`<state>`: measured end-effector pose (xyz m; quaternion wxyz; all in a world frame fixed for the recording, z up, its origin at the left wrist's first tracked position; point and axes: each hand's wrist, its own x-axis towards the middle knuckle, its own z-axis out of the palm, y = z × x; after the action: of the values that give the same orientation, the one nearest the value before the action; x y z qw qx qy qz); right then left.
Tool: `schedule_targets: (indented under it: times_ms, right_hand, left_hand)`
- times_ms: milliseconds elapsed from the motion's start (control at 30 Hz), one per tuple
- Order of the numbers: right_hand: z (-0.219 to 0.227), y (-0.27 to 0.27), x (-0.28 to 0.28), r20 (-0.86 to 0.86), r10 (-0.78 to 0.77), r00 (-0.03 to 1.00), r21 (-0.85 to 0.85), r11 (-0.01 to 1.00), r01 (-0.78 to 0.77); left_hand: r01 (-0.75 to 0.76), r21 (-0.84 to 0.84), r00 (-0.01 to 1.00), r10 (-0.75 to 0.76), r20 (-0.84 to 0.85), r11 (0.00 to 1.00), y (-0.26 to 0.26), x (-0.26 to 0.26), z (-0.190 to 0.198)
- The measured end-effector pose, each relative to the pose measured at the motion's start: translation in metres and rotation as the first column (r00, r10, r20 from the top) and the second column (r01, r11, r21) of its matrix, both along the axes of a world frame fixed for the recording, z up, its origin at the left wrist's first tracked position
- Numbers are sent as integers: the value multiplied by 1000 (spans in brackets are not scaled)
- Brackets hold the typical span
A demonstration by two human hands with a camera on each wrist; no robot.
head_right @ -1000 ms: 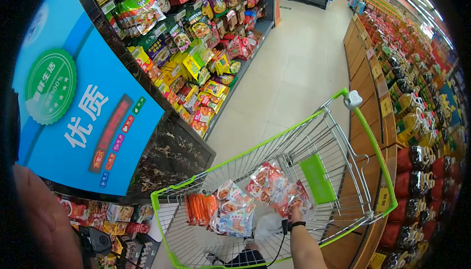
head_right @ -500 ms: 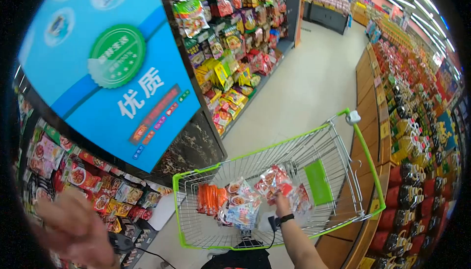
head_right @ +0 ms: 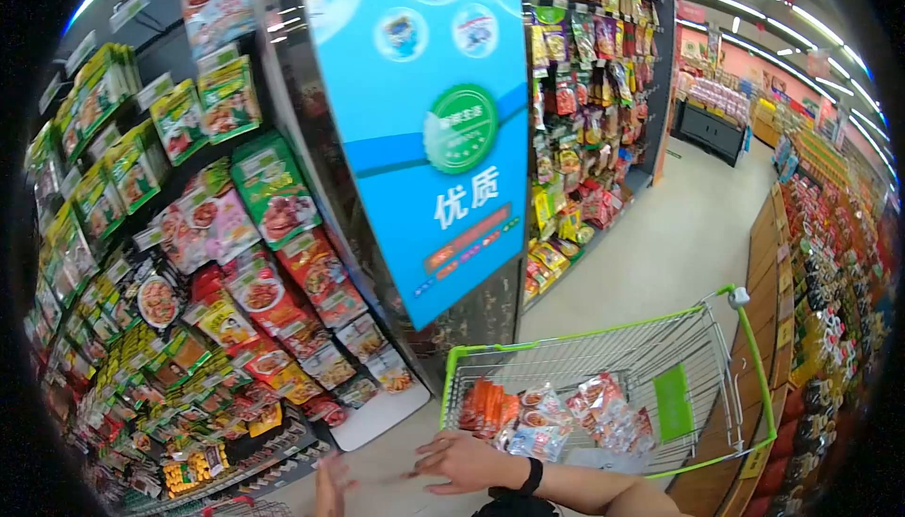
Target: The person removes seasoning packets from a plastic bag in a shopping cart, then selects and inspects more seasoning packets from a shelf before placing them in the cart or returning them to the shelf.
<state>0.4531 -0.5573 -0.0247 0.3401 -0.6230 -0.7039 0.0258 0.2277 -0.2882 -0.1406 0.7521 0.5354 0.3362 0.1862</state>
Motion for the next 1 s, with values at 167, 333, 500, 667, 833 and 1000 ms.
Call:
schedule_targets:
  times_ms: [167, 333, 500, 667, 833, 1000]
  right_hand:
    - [51, 83, -73, 126, 394, 910, -90, 918, -385]
    - [63, 160, -149, -105, 481, 870, 68, 877, -476]
    - [50, 203, -200, -319, 477, 819, 107, 877, -469]
    - [18, 228, -211, -655, 410, 634, 162, 896, -413]
    - [-8, 245, -206, -992, 120, -27, 121, 903, -412]
    - [-16, 253, -174, -1000, -19, 1, -18, 924, -383]
  left_hand:
    - [372, -206, 927, -351, 132, 905, -10, -109, -8]
    - [415, -271, 895, -336, 293, 868, -18, -134, -13]
    - [306, -215, 880, -189, 437, 928, 4, -156, -27]
    - [253, -109, 867, -175, 467, 961, 20, -174, -43]
    - [184, 21, 928, -181, 324, 983, 40, -160, -28]
    - [-102, 118, 984, 83, 158, 988, 60, -139, 25]
